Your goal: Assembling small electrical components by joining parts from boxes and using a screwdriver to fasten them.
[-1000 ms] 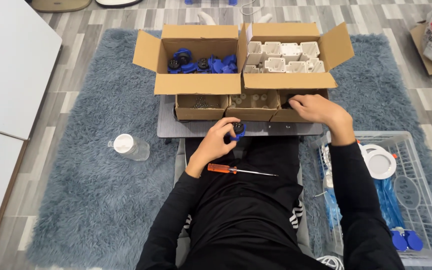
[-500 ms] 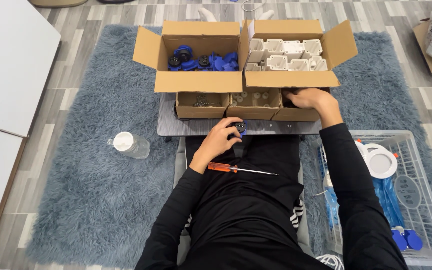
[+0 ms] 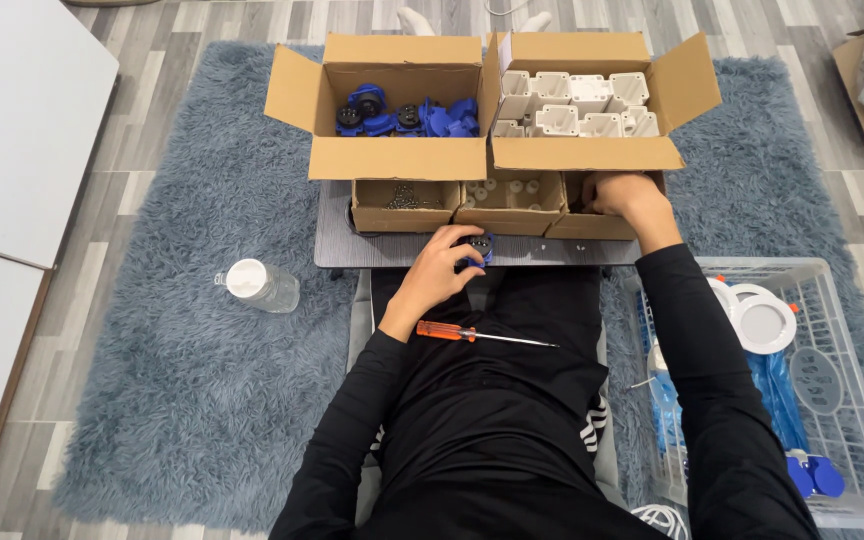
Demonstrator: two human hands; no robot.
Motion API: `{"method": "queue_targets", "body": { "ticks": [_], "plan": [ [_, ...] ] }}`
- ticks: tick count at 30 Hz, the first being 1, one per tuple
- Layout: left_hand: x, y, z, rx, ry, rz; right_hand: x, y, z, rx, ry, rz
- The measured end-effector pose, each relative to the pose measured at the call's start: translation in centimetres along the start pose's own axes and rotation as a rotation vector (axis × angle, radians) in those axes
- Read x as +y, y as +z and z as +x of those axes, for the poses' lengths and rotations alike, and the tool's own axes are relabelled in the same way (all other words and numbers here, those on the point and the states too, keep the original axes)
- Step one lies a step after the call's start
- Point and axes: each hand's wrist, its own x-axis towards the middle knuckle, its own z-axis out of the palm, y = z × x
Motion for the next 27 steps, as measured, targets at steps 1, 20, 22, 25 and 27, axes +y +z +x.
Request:
{"method": "queue_targets", "body": {
  "ticks": [1, 20, 22, 25, 27],
  "plan": [
    [0.1, 0.0, -0.1, 0.001, 0.000, 0.000, -0.3, -1.0, -1.4, 0.000, 0.000, -0.001],
    [7.8, -5.2, 1.8, 0.274, 0.055, -0.249, -2.5, -2.9, -16.0, 0.853, -0.388, 0.810],
    [8.8, -5.3, 2.1, 0.293, 0.085, -0.230, -5.2, -3.2, -16.9, 0.875, -0.453, 0.905],
    [10.0, -5.2, 2.7, 0.337, 0.251, -0.101, -8.8, -2.6, -16.7, 0.805, -0.543, 1.093],
    [10.7, -5.4, 3.1, 0.389, 0.380, 0.072, -10.4, -1.4, -15.5, 0.648, -0.655, 1.417]
  ]
}}
